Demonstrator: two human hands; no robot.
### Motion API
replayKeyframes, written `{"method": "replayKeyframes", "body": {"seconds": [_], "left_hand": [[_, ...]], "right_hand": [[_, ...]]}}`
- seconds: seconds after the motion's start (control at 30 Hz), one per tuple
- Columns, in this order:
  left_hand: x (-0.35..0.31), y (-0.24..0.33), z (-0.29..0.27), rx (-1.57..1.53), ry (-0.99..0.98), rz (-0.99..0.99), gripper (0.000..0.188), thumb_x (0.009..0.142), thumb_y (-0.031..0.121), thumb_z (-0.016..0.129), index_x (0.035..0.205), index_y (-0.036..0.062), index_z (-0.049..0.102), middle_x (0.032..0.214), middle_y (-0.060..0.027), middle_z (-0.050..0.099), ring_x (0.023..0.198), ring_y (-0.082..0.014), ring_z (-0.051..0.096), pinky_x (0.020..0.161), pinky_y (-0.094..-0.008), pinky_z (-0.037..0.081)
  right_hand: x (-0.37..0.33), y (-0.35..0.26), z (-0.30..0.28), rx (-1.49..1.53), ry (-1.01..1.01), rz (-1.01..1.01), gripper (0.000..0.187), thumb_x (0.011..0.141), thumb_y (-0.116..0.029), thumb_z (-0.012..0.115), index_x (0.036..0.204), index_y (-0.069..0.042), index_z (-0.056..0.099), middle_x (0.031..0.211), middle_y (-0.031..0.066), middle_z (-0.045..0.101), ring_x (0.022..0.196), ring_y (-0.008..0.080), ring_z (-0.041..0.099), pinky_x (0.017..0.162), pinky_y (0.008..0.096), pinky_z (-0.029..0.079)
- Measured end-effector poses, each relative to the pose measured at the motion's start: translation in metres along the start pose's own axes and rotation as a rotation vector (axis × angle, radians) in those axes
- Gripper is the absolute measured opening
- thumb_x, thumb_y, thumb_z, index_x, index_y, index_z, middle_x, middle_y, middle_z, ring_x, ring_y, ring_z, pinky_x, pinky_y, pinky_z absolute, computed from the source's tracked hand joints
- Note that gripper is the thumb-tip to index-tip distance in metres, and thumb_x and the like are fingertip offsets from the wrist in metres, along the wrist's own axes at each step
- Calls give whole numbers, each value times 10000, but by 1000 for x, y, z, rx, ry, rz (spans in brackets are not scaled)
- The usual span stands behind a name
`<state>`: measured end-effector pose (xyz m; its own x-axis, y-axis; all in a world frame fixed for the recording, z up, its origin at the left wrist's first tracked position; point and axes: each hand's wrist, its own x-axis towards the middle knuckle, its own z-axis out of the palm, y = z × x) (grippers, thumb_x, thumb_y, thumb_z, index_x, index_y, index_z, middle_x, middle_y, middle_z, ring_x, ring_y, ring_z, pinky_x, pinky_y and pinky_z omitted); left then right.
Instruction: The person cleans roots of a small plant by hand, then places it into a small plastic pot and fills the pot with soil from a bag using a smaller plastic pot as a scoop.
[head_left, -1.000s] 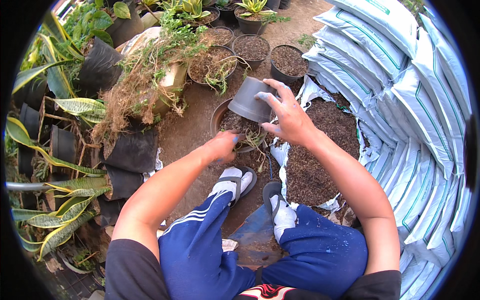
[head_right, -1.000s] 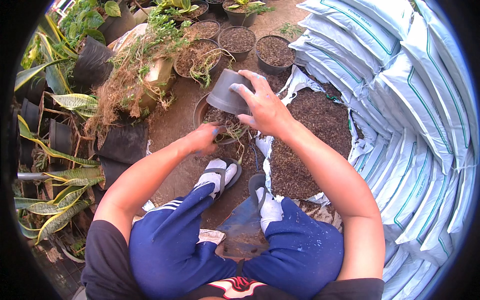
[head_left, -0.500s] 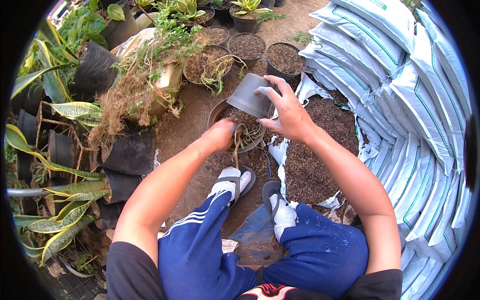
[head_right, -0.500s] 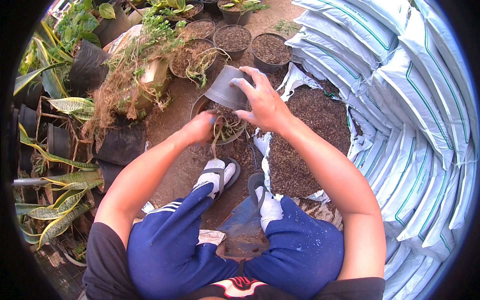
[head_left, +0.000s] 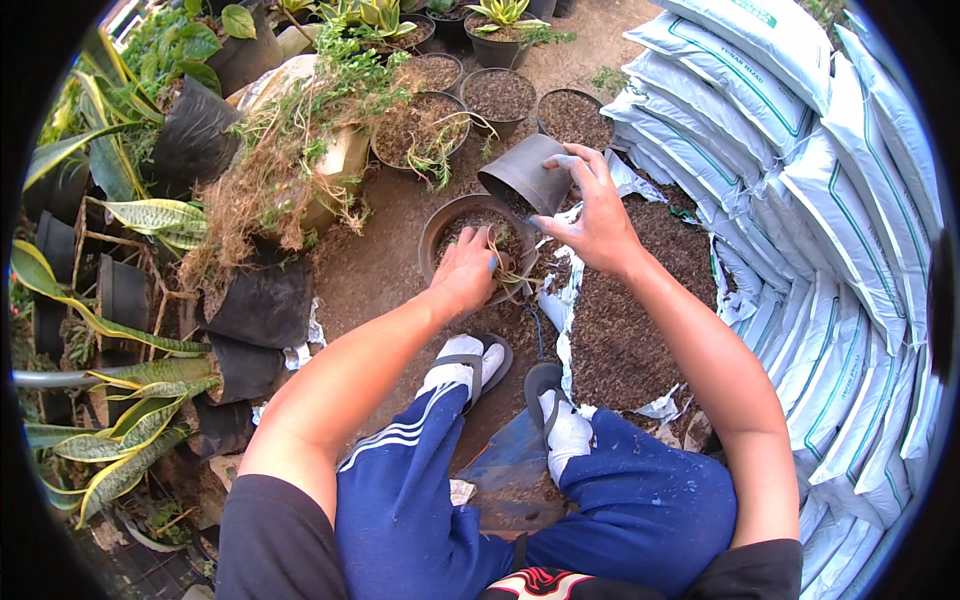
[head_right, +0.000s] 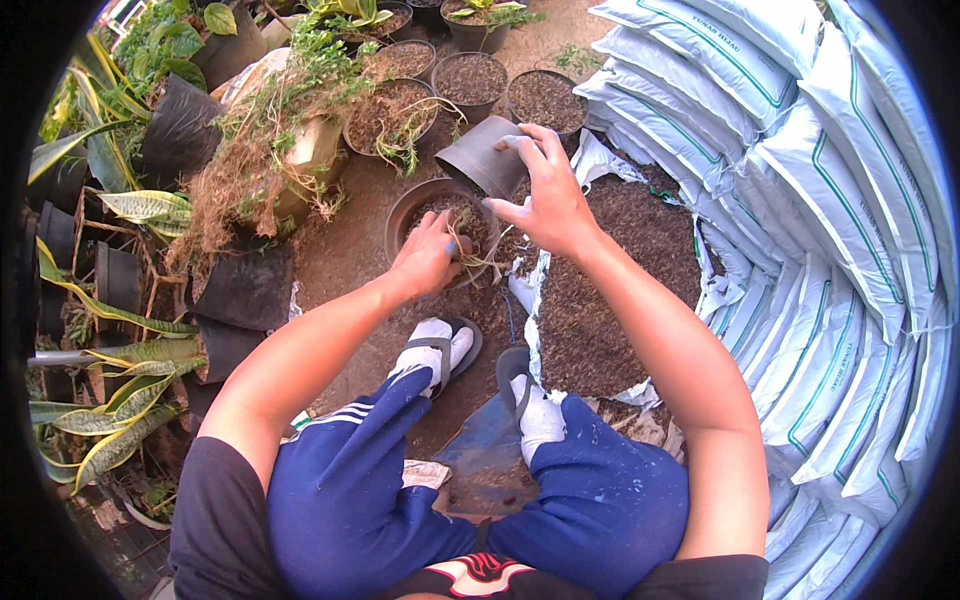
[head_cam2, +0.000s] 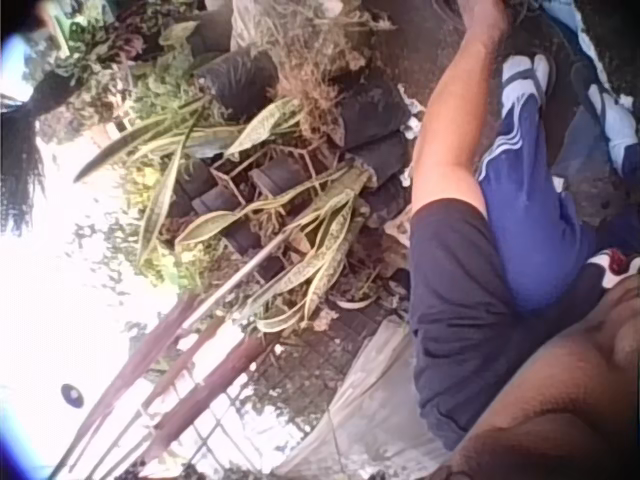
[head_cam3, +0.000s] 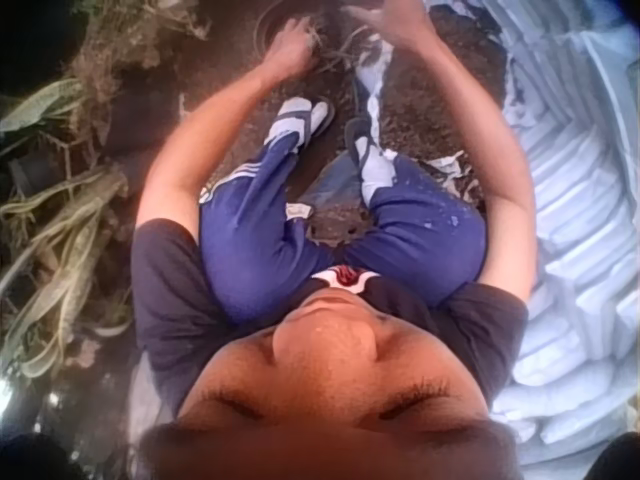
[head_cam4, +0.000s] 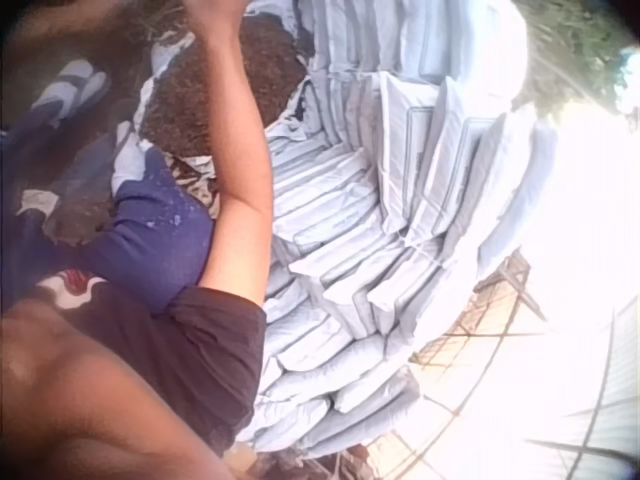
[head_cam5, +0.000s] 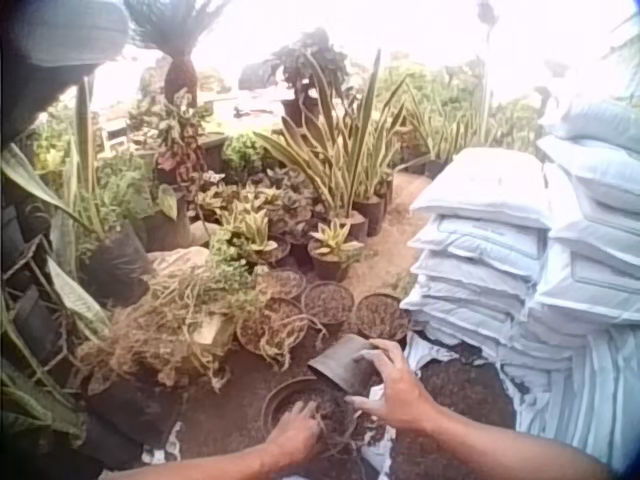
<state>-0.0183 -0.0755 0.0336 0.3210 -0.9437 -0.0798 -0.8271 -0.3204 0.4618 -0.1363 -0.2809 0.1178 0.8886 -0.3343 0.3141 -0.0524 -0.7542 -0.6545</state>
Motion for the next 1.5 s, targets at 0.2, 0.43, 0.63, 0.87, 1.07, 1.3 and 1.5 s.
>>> {"method": "replayKeyframes", "body": {"seconds": [0.2, 0.43, 0.63, 0.87, 1.07, 1.3, 1.5], "left_hand": [[10, -28, -13, -60, 337, -123, 281, 798, 41, 754, 1078, 61, 753, 1073, -221, 691, 1049, -401, 656, 921, -487, 534], [16, -25, -37, 44, 96, -161, 333, 752, 115, 834, 1076, 125, 757, 1351, -127, 526, 1330, -355, 435, 1086, -498, 384], [8, -44, -16, 25, 284, -145, 345, 757, 124, 842, 1083, 70, 744, 1373, -180, 560, 1327, -383, 493, 1101, -450, 418], [6, -44, -27, -256, 79, -557, 391, 867, 250, 793, 1177, 22, 724, 1274, -227, 665, 1209, -363, 645, 1039, -470, 505], [1, -45, -35, -263, 44, -620, 526, 855, 333, 820, 1267, 28, 700, 1199, -200, 737, 1121, -326, 709, 1013, -428, 542], [-5, -48, -30, -262, 97, -652, 697, 830, 394, 818, 1398, 40, 622, 1350, -244, 665, 1242, -354, 652, 1054, -415, 509], [-17, -40, -27, -610, -44, -704, 656, 863, 307, 760, 1453, 77, 589, 1320, -207, 694, 1173, -290, 688, 1005, -392, 531]], "right_hand": [[-6, 9, -8, 45, 20, 44, 719, 732, -209, 891, 1348, -61, 551, 1451, 212, 462, 1356, 391, 506, 1130, 443, 444], [-9, 6, -8, 32, 5, 70, 667, 762, -186, 875, 1336, -79, 552, 1499, 154, 420, 1372, 327, 501, 1023, 457, 544], [-12, 7, -8, -4, 39, 18, 638, 768, -183, 865, 1323, -93, 563, 1456, 155, 475, 1367, 322, 507, 1036, 422, 520], [-19, 15, -17, 46, 18, 136, 637, 772, -172, 856, 1328, -94, 554, 1426, 126, 469, 1351, 305, 507, 989, 432, 552], [-16, 10, -13, 81, 33, 120, 648, 766, -188, 854, 1330, -89, 551, 1398, 125, 473, 1319, 300, 522, 973, 441, 564], [-18, -19, -5, -146, -114, -141, 763, 699, -173, 900, 1361, -71, 534, 1456, 248, 438, 1340, 442, 496, 1148, 487, 433], [-41, -47, 17, -306, -208, -219, 838, 715, -175, 905, 1446, -108, 502, 1512, 259, 374, 1396, 470, 430, 1155, 490, 443]]}}
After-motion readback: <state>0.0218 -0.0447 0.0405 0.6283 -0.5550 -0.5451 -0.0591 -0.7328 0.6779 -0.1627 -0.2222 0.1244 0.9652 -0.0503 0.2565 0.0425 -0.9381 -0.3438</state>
